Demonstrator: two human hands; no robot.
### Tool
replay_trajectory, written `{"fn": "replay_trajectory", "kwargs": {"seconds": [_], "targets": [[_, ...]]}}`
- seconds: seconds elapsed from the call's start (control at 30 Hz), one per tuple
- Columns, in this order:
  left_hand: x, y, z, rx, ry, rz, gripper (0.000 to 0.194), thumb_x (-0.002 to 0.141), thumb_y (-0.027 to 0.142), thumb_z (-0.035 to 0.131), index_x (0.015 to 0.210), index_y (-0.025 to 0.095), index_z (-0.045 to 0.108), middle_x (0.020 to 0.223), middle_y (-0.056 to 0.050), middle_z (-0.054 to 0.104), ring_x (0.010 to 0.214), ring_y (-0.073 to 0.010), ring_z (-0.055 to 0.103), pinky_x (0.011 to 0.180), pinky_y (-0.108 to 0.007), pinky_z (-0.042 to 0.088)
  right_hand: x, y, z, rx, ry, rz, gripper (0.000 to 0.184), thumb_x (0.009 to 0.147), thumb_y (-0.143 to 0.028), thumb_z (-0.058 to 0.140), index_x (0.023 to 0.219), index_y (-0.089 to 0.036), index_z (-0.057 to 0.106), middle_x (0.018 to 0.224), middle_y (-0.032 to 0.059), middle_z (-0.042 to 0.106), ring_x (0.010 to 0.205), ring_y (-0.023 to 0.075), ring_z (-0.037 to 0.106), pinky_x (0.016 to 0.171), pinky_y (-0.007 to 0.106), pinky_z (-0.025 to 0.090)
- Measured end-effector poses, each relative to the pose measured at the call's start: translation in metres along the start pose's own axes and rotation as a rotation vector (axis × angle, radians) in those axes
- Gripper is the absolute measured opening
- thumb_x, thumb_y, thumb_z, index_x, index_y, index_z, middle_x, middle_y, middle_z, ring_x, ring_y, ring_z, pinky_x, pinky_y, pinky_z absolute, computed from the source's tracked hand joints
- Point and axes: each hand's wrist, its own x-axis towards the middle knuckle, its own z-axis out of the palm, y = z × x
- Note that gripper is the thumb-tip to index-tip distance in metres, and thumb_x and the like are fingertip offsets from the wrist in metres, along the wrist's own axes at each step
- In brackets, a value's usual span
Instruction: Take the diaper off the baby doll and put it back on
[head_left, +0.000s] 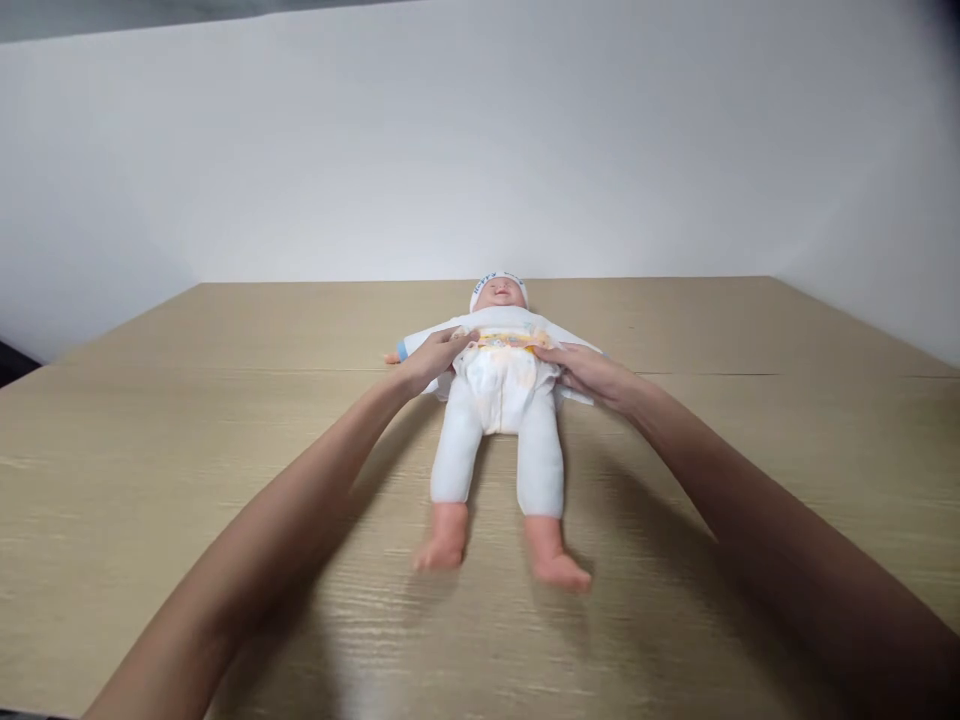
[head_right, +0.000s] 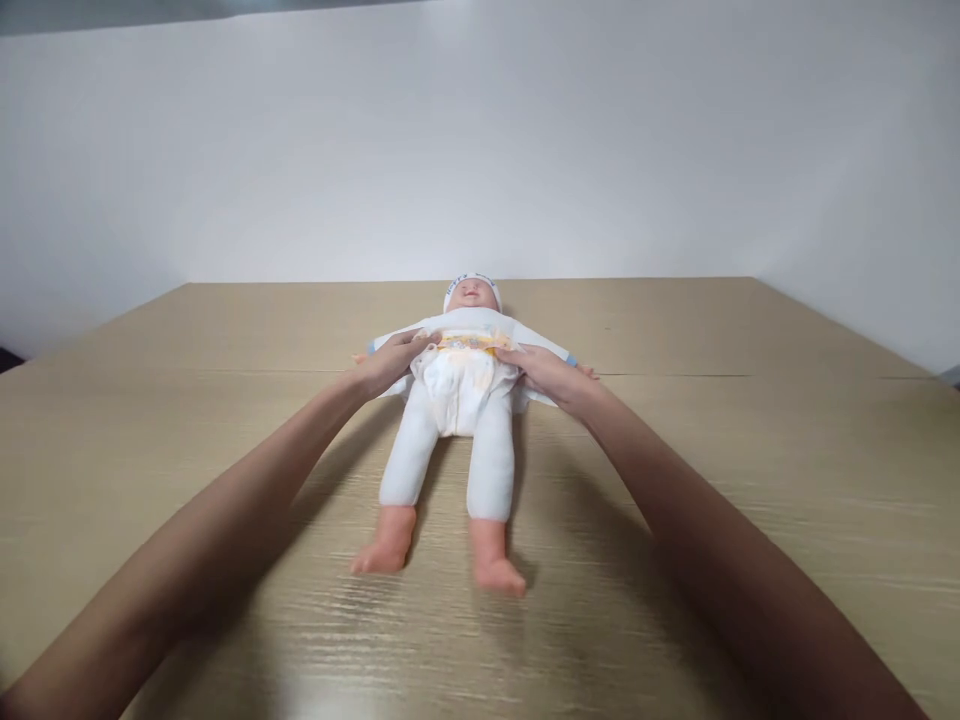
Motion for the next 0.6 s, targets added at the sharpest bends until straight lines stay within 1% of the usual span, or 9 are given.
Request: {"fn": "replay_trajectory", "kwargs": {"seconds": [0.1, 0.17, 0.23, 0.33, 0.37, 0.43, 0.5, 0.53, 0.6], "targets": [[-0.029, 0.005, 0.000, -0.014, -0.114, -0.045, 0.058, 0.086, 0.074, 0.080, 0.091, 0.018, 0.067, 0.086, -0.005, 0.069, 0.082, -0.0200, 0.064, 0.072, -0.030, 0.047, -0.033, -0.007, -0.004, 0.128, -0.184, 0.116, 0.044, 0.088, -0.056, 0.088, 0.119, -0.025, 0.084, 0.135, 0.0085, 0.080, 0.130, 0.0255, 0.074, 0.109, 0.032, 0.065], [-0.043, 0.007, -0.001, 0.000, -0.151, -0.063, 0.055, 0.089, 0.073, 0.078, 0.097, 0.019, 0.070, 0.091, -0.005, 0.071, 0.087, -0.0198, 0.066, 0.075, -0.030, 0.050, -0.051, -0.011, -0.008, 0.110, -0.206, 0.149, 0.052, 0.085, -0.060, 0.091, 0.123, -0.026, 0.083, 0.137, 0.0083, 0.079, 0.130, 0.0274, 0.073, 0.105, 0.033, 0.066], [-0.049, 0.009, -0.006, 0.001, -0.121, -0.068, 0.050, 0.088, 0.067, 0.081, 0.106, 0.021, 0.073, 0.097, -0.003, 0.073, 0.090, -0.0179, 0.066, 0.080, -0.029, 0.051, -0.062, -0.010, -0.014, 0.023, -0.144, 0.137, 0.059, 0.080, -0.065, 0.092, 0.121, -0.023, 0.083, 0.129, 0.0108, 0.081, 0.119, 0.0296, 0.076, 0.095, 0.036, 0.067], [-0.051, 0.013, -0.017, 0.000, 0.022, -0.081, 0.047, 0.085, 0.053, 0.086, 0.119, 0.023, 0.072, 0.110, -0.004, 0.076, 0.094, -0.0167, 0.067, 0.087, -0.031, 0.053, -0.074, 0.004, -0.026, -0.134, 0.008, 0.079, 0.066, 0.073, -0.071, 0.092, 0.111, -0.019, 0.080, 0.100, 0.0099, 0.082, 0.091, 0.0248, 0.075, 0.079, 0.035, 0.061], [-0.051, 0.016, -0.020, 0.027, 0.081, -0.085, 0.046, 0.085, 0.049, 0.085, 0.120, 0.023, 0.071, 0.115, -0.005, 0.077, 0.096, -0.0171, 0.068, 0.090, -0.032, 0.053, -0.078, 0.010, -0.031, -0.200, 0.066, 0.060, 0.066, 0.071, -0.072, 0.091, 0.107, -0.019, 0.078, 0.093, 0.0082, 0.080, 0.084, 0.0227, 0.072, 0.075, 0.034, 0.058], [-0.053, 0.025, -0.021, 0.147, 0.186, -0.049, 0.038, 0.090, 0.044, 0.080, 0.120, 0.022, 0.071, 0.128, -0.007, 0.077, 0.103, -0.0188, 0.069, 0.094, -0.034, 0.053, -0.089, 0.026, -0.040, -0.377, 0.184, 0.009, 0.059, 0.074, -0.071, 0.086, 0.104, -0.020, 0.075, 0.090, 0.0063, 0.078, 0.079, 0.0210, 0.069, 0.074, 0.034, 0.053], [-0.058, 0.037, -0.010, 0.309, 0.234, 0.066, 0.031, 0.097, 0.043, 0.072, 0.119, 0.022, 0.071, 0.136, -0.008, 0.075, 0.111, -0.0211, 0.068, 0.098, -0.036, 0.053, -0.101, 0.040, -0.045, -0.598, 0.292, -0.073, 0.049, 0.081, -0.067, 0.079, 0.101, -0.022, 0.073, 0.096, 0.0070, 0.078, 0.082, 0.0222, 0.068, 0.077, 0.036, 0.051], [-0.061, 0.043, -0.001, 0.386, 0.227, 0.143, 0.029, 0.099, 0.044, 0.068, 0.119, 0.022, 0.071, 0.137, -0.008, 0.074, 0.115, -0.0221, 0.068, 0.101, -0.037, 0.052, -0.106, 0.046, -0.046, -0.697, 0.333, -0.122, 0.045, 0.085, -0.065, 0.076, 0.100, -0.023, 0.072, 0.099, 0.0073, 0.078, 0.084, 0.0232, 0.069, 0.079, 0.037, 0.049], [-0.065, 0.053, 0.024, 0.525, 0.151, 0.304, 0.029, 0.103, 0.045, 0.063, 0.116, 0.022, 0.073, 0.133, -0.008, 0.075, 0.119, -0.0238, 0.067, 0.107, -0.040, 0.051, -0.114, 0.055, -0.046, -0.831, 0.381, -0.193, 0.040, 0.089, -0.063, 0.071, 0.098, -0.024, 0.068, 0.100, 0.0072, 0.076, 0.088, 0.0248, 0.068, 0.080, 0.037, 0.047]]}}
